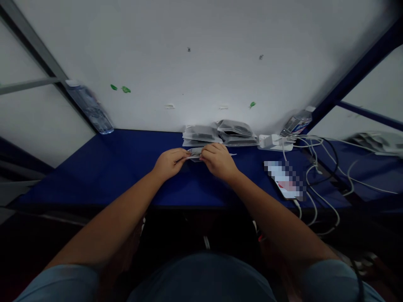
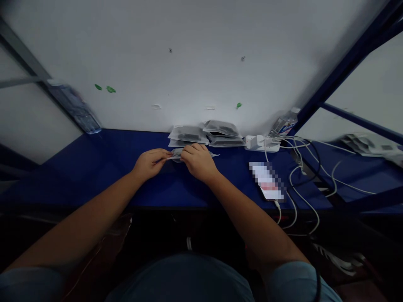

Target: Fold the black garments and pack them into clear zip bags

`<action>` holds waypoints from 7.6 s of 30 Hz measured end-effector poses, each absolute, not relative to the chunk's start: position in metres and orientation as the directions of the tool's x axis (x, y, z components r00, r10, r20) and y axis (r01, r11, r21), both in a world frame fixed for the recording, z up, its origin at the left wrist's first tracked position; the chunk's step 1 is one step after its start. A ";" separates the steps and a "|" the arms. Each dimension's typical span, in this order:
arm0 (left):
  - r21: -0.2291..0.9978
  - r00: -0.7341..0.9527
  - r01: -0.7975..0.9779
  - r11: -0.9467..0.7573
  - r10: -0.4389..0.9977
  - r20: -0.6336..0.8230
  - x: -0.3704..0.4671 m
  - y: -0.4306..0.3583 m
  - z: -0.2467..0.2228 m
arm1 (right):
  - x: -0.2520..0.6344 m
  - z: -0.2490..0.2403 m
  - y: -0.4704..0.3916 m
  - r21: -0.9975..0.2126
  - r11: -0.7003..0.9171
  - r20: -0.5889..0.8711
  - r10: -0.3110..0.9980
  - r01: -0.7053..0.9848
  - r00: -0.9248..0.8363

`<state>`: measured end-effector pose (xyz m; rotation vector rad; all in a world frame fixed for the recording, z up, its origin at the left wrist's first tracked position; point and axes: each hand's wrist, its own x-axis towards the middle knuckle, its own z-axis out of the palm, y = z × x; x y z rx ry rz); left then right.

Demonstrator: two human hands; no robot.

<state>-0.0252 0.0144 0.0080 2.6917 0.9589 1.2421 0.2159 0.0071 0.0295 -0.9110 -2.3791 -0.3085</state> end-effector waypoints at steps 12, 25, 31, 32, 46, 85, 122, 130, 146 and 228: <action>0.349 0.378 0.539 -0.766 0.591 0.713 -0.031 0.020 0.008 | 0.245 0.022 0.019 0.042 0.695 0.607 0.553 0.717 -0.572; 0.456 0.265 0.568 -0.685 0.677 0.686 -0.042 0.029 0.006 | 0.284 0.021 0.030 -0.042 0.709 0.601 0.580 0.703 -0.550; 0.447 0.252 0.576 -0.685 0.668 0.700 -0.049 0.032 0.005 | 0.296 0.016 0.032 -0.114 0.689 0.628 0.608 0.716 -0.486; 0.445 0.251 0.578 -0.685 0.667 0.701 -0.050 0.032 0.005 | 0.296 0.015 0.033 -0.128 0.685 0.630 0.614 0.717 -0.475; 0.286 0.381 0.598 -0.749 0.579 0.720 -0.042 0.018 0.015 | 0.274 0.013 0.009 0.000 0.730 0.700 0.488 0.683 -0.521; 0.170 0.658 0.614 -0.771 0.619 0.429 -0.038 0.020 -0.014 | 0.262 -0.003 0.014 -0.282 0.873 0.434 0.485 0.397 -0.759; 0.152 0.358 0.927 -0.342 0.929 -0.094 -0.074 -0.019 0.034 | 0.266 -0.002 0.013 -0.543 0.645 0.342 0.755 0.538 -0.560; 0.074 0.291 0.956 -0.284 0.951 -0.107 -0.022 -0.007 0.006 | 0.241 -0.002 0.003 -0.391 0.630 0.232 0.773 0.671 -0.590; 0.030 0.285 0.959 -0.283 0.954 -0.092 -0.014 0.025 0.031 | 0.244 0.001 0.009 -0.335 0.614 0.177 0.786 0.715 -0.592; 0.072 0.579 0.803 -0.591 0.804 0.135 0.010 0.012 0.005 | 0.237 -0.004 -0.035 -0.235 0.352 0.085 0.936 0.906 -0.341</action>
